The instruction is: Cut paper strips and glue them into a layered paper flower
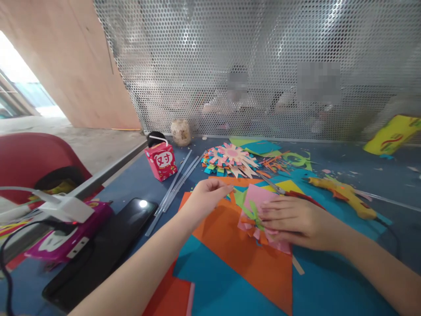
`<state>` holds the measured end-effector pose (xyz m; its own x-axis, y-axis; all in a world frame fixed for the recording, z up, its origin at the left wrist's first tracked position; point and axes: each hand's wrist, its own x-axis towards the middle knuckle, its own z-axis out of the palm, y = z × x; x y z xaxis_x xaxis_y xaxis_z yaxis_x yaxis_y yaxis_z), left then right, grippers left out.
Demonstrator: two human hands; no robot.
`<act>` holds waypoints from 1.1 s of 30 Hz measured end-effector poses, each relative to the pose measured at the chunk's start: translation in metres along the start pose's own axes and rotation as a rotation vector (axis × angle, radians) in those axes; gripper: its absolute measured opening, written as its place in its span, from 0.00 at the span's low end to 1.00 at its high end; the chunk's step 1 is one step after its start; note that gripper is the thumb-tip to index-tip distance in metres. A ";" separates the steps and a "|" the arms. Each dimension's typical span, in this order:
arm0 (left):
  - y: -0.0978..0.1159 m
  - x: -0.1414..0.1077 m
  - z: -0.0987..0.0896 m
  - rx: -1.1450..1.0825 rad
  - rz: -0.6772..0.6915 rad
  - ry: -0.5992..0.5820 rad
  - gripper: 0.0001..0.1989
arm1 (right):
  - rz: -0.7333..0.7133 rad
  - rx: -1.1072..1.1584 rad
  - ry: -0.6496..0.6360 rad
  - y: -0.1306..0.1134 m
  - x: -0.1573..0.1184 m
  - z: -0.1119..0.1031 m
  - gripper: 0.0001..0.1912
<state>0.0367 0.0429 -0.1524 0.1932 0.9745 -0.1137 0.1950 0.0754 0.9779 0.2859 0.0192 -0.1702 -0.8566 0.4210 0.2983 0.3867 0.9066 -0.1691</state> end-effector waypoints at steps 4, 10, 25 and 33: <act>0.002 -0.003 0.000 -0.033 -0.012 -0.011 0.15 | 0.321 0.421 0.184 0.002 -0.004 0.006 0.12; 0.004 -0.005 -0.003 -0.065 -0.029 -0.018 0.15 | 0.943 1.028 0.700 0.008 -0.001 0.012 0.14; 0.002 -0.002 -0.003 -0.057 -0.041 -0.017 0.16 | 1.060 1.545 0.458 0.000 0.007 -0.003 0.11; -0.001 0.000 -0.002 -0.082 -0.029 -0.009 0.16 | 0.963 1.372 0.423 -0.006 0.008 0.009 0.20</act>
<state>0.0344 0.0431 -0.1526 0.1974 0.9698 -0.1435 0.1212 0.1211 0.9852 0.2738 0.0167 -0.1751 -0.2820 0.9353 -0.2138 -0.0768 -0.2442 -0.9667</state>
